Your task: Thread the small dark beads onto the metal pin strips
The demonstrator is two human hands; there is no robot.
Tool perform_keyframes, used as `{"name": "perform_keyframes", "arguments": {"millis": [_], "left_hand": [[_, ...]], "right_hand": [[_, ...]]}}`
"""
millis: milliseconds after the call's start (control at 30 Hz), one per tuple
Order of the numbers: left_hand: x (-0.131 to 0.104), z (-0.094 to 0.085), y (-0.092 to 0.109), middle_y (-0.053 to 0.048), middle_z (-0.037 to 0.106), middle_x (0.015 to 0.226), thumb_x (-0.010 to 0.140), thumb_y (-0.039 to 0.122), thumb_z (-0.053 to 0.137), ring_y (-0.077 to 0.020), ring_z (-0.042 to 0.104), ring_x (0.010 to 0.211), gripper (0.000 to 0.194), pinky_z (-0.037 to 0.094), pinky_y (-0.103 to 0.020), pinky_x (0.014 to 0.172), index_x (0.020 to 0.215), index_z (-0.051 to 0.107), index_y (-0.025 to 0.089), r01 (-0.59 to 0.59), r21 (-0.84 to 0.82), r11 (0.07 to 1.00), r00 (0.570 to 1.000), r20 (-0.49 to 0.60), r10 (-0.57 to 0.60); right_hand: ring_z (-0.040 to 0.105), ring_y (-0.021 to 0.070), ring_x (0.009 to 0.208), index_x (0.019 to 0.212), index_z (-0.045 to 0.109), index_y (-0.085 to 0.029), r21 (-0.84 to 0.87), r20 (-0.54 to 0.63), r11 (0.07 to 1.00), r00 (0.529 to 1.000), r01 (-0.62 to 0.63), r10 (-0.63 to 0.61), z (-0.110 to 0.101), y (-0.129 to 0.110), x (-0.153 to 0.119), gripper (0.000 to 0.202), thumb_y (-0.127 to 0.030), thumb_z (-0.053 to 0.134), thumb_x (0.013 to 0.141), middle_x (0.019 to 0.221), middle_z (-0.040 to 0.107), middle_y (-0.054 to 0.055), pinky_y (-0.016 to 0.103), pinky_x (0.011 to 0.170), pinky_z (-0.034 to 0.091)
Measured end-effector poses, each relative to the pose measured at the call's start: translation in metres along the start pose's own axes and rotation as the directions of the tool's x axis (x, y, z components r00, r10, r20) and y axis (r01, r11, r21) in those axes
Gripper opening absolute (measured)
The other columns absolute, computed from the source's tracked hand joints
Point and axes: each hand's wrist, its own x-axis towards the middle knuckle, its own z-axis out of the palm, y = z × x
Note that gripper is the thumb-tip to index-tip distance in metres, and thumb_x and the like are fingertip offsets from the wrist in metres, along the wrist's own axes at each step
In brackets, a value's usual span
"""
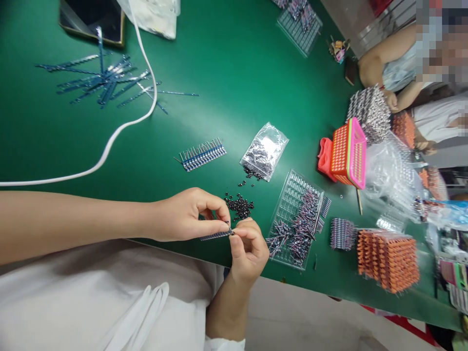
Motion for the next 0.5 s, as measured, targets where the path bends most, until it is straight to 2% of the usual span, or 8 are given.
{"name": "perform_keyframes", "arguments": {"millis": [233, 500], "left_hand": [[-0.0001, 0.0005, -0.0008, -0.001, 0.07, 0.078, 0.083, 0.033, 0.062, -0.0109, 0.058, 0.065, 0.02, 0.045, -0.02, 0.059, 0.083, 0.071, 0.015, 0.03, 0.013, 0.999, 1.0, 0.0, -0.03], [0.0008, 0.002, -0.0038, -0.001, 0.072, 0.078, 0.083, 0.028, 0.061, -0.0115, 0.06, 0.068, 0.016, 0.045, -0.02, 0.061, 0.08, 0.071, 0.015, -0.038, 0.044, 0.998, 0.999, -0.033, 0.039]], "right_hand": [[0.054, 0.0155, 0.07, 0.085, 0.066, -0.023, -0.01, -0.009, 1.0, 1.0, -0.008, 0.007, 0.0007, -0.0001, -0.0002, 0.001, -0.023, 0.066, 0.086, 0.07, 0.055, -0.002, 0.036, 0.07, 0.045], [0.057, 0.0164, 0.074, 0.084, 0.065, -0.021, -0.05, -0.003, 0.998, 0.999, -0.04, 0.04, -0.0001, -0.0014, -0.0003, 0.003, -0.023, 0.066, 0.086, 0.072, 0.057, -0.001, 0.037, 0.071, 0.046]]}}
